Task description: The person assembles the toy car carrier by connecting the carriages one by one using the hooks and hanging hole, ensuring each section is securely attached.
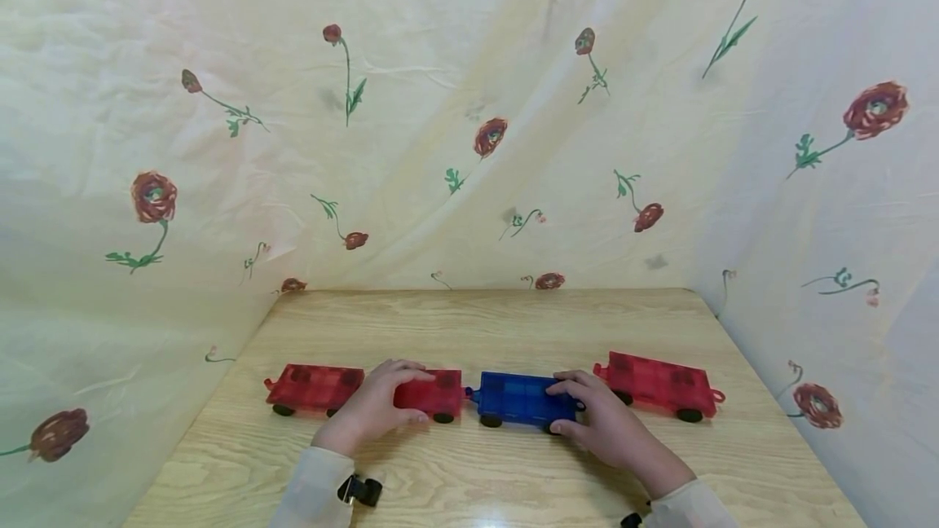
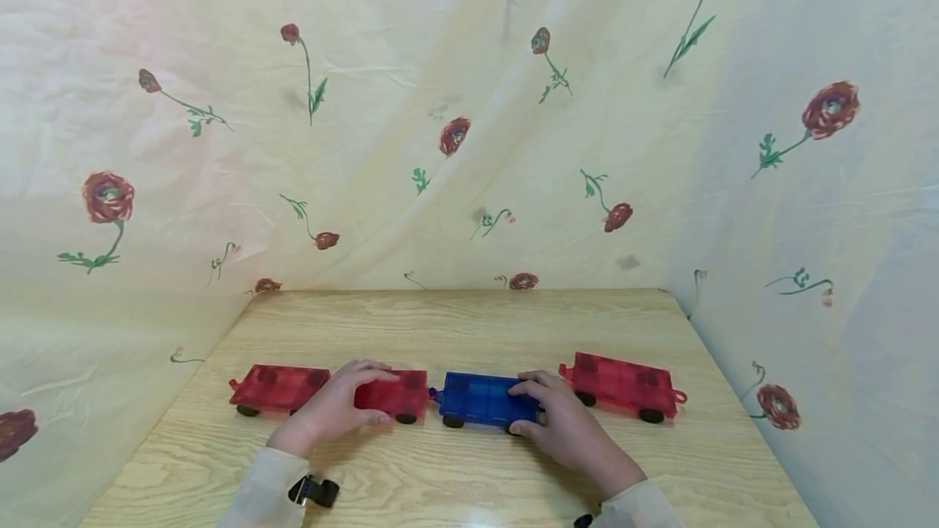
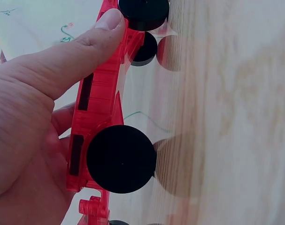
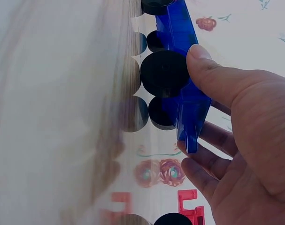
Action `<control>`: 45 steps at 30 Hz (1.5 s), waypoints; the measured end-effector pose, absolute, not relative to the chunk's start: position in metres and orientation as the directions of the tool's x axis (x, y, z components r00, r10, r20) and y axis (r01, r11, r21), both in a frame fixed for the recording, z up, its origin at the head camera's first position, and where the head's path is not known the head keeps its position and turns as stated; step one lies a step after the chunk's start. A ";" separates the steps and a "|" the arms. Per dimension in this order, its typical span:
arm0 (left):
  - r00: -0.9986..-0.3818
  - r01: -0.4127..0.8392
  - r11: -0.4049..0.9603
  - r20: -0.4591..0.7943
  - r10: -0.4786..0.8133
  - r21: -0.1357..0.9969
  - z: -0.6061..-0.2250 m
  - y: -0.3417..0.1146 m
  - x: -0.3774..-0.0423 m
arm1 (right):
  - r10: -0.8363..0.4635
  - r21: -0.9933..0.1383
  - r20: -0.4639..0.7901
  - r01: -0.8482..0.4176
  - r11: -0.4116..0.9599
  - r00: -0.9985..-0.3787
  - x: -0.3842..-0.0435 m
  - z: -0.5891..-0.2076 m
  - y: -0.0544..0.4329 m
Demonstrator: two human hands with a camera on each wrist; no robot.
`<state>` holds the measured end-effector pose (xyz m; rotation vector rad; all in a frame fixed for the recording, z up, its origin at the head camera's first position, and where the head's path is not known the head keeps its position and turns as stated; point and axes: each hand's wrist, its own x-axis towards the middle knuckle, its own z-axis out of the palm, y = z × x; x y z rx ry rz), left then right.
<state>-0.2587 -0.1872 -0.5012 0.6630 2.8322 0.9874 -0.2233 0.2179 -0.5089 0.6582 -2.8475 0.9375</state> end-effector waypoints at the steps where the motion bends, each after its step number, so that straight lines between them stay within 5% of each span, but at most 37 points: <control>1: -0.905 0.372 0.700 0.071 0.420 0.610 -0.501 -0.187 -0.259 | -0.373 -0.550 0.198 -0.418 0.723 -0.906 -0.223 -0.509 0.218; 14: -0.898 0.392 0.699 0.086 0.431 0.598 -0.500 -0.184 -0.258 | -0.333 -0.525 0.174 -0.374 0.765 -0.927 -0.222 -0.504 0.217; 25: -0.897 0.403 0.691 0.108 0.429 0.600 -0.496 -0.174 -0.262 | -0.288 -0.546 0.287 -0.403 0.734 -0.914 -0.226 -0.495 0.228; 45: -0.829 0.507 0.675 0.090 0.552 0.536 -0.486 -0.098 -0.271 | -0.148 -0.505 0.298 -0.287 0.814 -0.943 -0.238 -0.490 0.287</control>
